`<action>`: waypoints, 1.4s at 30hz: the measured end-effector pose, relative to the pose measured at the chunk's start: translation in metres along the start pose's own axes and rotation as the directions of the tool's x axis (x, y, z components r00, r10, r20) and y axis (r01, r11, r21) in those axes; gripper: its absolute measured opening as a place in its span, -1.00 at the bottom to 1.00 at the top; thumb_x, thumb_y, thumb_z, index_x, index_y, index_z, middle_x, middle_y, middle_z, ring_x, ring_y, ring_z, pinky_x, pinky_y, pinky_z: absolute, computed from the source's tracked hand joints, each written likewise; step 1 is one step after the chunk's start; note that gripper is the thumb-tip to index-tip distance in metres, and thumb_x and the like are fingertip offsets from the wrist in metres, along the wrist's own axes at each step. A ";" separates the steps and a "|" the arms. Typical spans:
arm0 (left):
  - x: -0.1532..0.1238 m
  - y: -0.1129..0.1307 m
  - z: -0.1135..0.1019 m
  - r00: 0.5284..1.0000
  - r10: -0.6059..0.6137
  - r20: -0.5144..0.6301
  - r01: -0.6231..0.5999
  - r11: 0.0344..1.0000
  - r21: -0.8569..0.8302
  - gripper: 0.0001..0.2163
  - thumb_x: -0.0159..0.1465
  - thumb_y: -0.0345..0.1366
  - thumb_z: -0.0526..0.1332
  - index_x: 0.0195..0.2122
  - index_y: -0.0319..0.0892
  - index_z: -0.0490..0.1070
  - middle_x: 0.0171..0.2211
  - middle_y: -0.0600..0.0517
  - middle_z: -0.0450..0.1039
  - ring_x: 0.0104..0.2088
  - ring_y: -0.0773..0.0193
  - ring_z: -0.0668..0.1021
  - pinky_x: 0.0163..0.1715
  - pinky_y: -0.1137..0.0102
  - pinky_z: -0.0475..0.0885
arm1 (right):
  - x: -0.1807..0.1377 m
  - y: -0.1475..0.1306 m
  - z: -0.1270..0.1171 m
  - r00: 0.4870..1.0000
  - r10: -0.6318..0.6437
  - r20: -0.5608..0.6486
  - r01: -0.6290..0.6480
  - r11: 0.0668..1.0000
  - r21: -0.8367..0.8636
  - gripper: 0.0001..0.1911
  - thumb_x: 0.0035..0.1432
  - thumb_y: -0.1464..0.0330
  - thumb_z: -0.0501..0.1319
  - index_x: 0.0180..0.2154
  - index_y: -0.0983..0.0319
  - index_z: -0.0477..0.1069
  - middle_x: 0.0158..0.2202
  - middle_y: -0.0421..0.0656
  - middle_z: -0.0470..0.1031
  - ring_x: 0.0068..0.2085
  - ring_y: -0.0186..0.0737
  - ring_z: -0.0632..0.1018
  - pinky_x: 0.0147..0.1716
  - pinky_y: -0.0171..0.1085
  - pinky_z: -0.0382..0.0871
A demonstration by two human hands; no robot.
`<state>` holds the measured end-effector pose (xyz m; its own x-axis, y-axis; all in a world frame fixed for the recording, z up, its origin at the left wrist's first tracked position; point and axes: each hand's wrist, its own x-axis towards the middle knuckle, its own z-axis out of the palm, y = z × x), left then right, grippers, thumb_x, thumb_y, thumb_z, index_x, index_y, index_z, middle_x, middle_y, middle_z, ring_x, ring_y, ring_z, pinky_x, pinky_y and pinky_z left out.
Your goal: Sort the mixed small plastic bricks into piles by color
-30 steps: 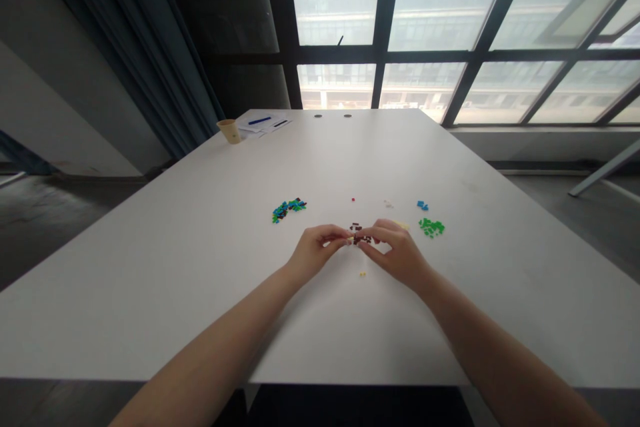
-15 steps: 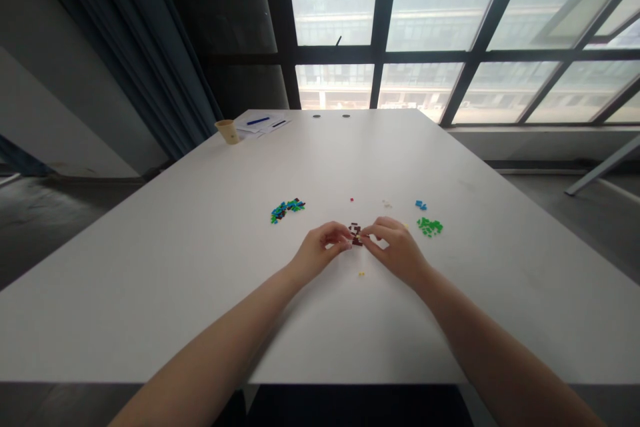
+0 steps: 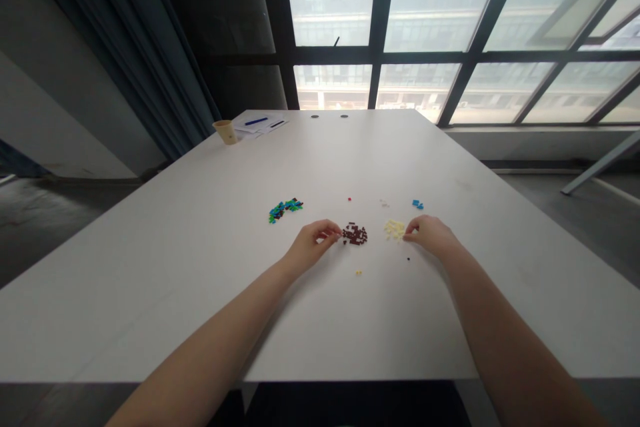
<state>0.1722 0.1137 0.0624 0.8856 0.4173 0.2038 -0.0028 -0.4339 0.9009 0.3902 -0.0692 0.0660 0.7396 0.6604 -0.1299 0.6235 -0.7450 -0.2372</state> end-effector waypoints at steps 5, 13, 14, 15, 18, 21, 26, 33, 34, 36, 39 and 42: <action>0.008 -0.004 -0.013 0.992 -0.056 -0.117 0.032 0.980 -0.197 -0.80 0.09 -0.18 0.21 -0.37 -0.22 0.39 -0.41 -0.01 0.47 -0.42 0.34 0.49 -0.36 0.41 0.40 | 0.003 0.010 -0.002 0.996 -0.062 -0.065 0.069 0.992 0.104 -0.85 -0.03 0.31 0.19 -0.45 0.17 0.54 -0.44 -0.13 0.53 -0.40 -0.26 0.46 -0.43 -0.33 0.21; 0.018 -0.056 -0.096 0.787 0.075 -0.612 0.196 0.911 0.363 -0.82 0.17 -0.34 0.06 -0.30 -0.20 0.44 -0.31 -0.02 0.40 -0.32 0.27 0.44 -0.22 0.32 0.35 | 0.002 0.017 -0.016 0.955 0.072 -0.287 -0.029 0.988 0.154 -0.67 0.02 0.16 0.07 -0.51 0.20 0.49 -0.59 -0.15 0.43 -0.54 -0.29 0.38 -0.54 -0.34 0.13; 0.018 -0.062 -0.099 0.808 0.105 -0.580 0.225 0.855 0.467 -0.81 0.17 -0.37 0.06 -0.28 -0.19 0.45 -0.29 -0.04 0.38 -0.28 0.23 0.44 -0.18 0.29 0.33 | 0.002 0.016 -0.016 0.952 0.078 -0.296 -0.032 0.987 0.156 -0.67 0.01 0.15 0.07 -0.51 0.20 0.48 -0.60 -0.16 0.42 -0.54 -0.29 0.37 -0.54 -0.34 0.12; 0.018 -0.066 -0.099 0.838 0.116 -0.533 0.246 0.793 0.558 -0.79 0.17 -0.38 0.06 -0.25 -0.18 0.47 -0.26 -0.06 0.37 -0.22 0.19 0.43 -0.14 0.26 0.31 | 0.001 0.014 -0.016 0.952 0.084 -0.293 -0.038 0.986 0.160 -0.67 0.01 0.14 0.07 -0.51 0.20 0.48 -0.61 -0.17 0.42 -0.54 -0.29 0.37 -0.54 -0.34 0.12; 0.020 -0.072 -0.088 0.913 0.067 -0.402 0.276 0.624 0.731 -0.71 0.19 -0.35 0.06 -0.10 -0.04 0.43 -0.04 -0.10 0.30 -0.01 0.03 0.32 -0.11 0.14 0.27 | 0.001 0.012 -0.016 0.965 0.098 -0.244 -0.057 0.984 0.171 -0.66 0.01 0.12 0.06 -0.47 0.20 0.48 -0.60 -0.18 0.41 -0.53 -0.28 0.38 -0.54 -0.34 0.12; 0.021 -0.071 -0.076 0.947 0.017 -0.321 0.267 0.517 0.814 -0.69 0.21 -0.29 0.06 -0.03 0.06 0.39 0.12 -0.09 0.18 0.10 -0.06 0.19 -0.10 0.04 0.21 | 0.001 0.010 -0.015 0.974 0.086 -0.209 -0.049 0.983 0.177 -0.66 0.01 0.12 0.06 -0.44 0.19 0.49 -0.56 -0.17 0.42 -0.49 -0.27 0.39 -0.51 -0.33 0.13; 0.021 -0.068 -0.074 0.955 0.019 -0.295 0.244 0.510 0.825 -0.78 0.18 -0.26 0.11 -0.19 0.03 0.49 0.08 -0.05 0.24 0.08 0.00 0.22 -0.10 0.11 0.20 | 0.000 0.007 -0.014 0.978 0.073 -0.194 -0.035 0.981 0.193 -0.66 0.02 0.13 0.05 -0.43 0.19 0.49 -0.59 -0.18 0.39 -0.51 -0.28 0.38 -0.51 -0.32 0.12; 0.023 -0.070 -0.074 0.961 0.030 -0.274 0.214 0.547 0.809 -0.77 0.14 -0.23 0.15 -0.19 0.05 0.49 0.03 -0.03 0.32 0.03 0.02 0.28 -0.12 0.15 0.20 | -0.001 0.005 -0.014 0.977 0.029 -0.213 0.007 0.986 0.166 -0.67 0.03 0.15 0.05 -0.45 0.19 0.49 -0.62 -0.20 0.36 -0.54 -0.30 0.35 -0.53 -0.32 0.11; 0.023 -0.070 -0.073 0.965 0.038 -0.258 0.195 0.552 0.811 -0.78 0.14 -0.23 0.15 -0.19 0.05 0.49 0.03 -0.03 0.32 0.03 0.01 0.28 -0.11 0.14 0.20 | -0.001 0.004 -0.014 0.977 0.029 -0.211 0.006 0.986 0.165 -0.67 0.03 0.15 0.05 -0.45 0.19 0.49 -0.62 -0.19 0.36 -0.53 -0.30 0.36 -0.52 -0.32 0.11; 0.023 -0.069 -0.071 0.969 0.058 -0.239 0.165 0.565 0.808 -0.81 0.14 -0.24 0.16 -0.25 0.03 0.51 0.01 -0.02 0.34 0.02 0.01 0.29 -0.11 0.13 0.19 | -0.002 0.003 -0.014 0.978 0.027 -0.206 0.007 0.987 0.161 -0.67 0.03 0.16 0.05 -0.44 0.19 0.49 -0.60 -0.19 0.37 -0.53 -0.29 0.36 -0.52 -0.32 0.11; 0.023 -0.068 -0.071 0.968 0.077 -0.240 0.148 0.596 0.789 -0.84 0.12 -0.28 0.17 -0.32 -0.01 0.52 -0.04 -0.04 0.38 0.00 0.01 0.31 -0.12 0.11 0.20 | -0.002 0.002 -0.014 0.980 0.026 -0.198 0.006 0.987 0.159 -0.67 0.04 0.16 0.05 -0.43 0.19 0.49 -0.59 -0.19 0.37 -0.52 -0.29 0.36 -0.50 -0.31 0.12; 0.025 -0.066 -0.070 0.961 0.078 -0.265 0.149 0.663 0.734 -0.86 0.11 -0.31 0.17 -0.37 -0.06 0.52 -0.10 -0.06 0.41 -0.03 0.02 0.34 -0.11 0.10 0.21 | -0.003 0.002 -0.015 0.981 0.027 -0.194 0.004 0.987 0.158 -0.67 0.04 0.15 0.04 -0.41 0.19 0.49 -0.58 -0.19 0.37 -0.52 -0.29 0.36 -0.50 -0.31 0.13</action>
<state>0.1619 0.2089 0.0349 0.7278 0.5788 0.3680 0.4706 -0.8117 0.3460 0.3929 -0.0735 0.0801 0.7911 0.6093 0.0534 0.5789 -0.7177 -0.3870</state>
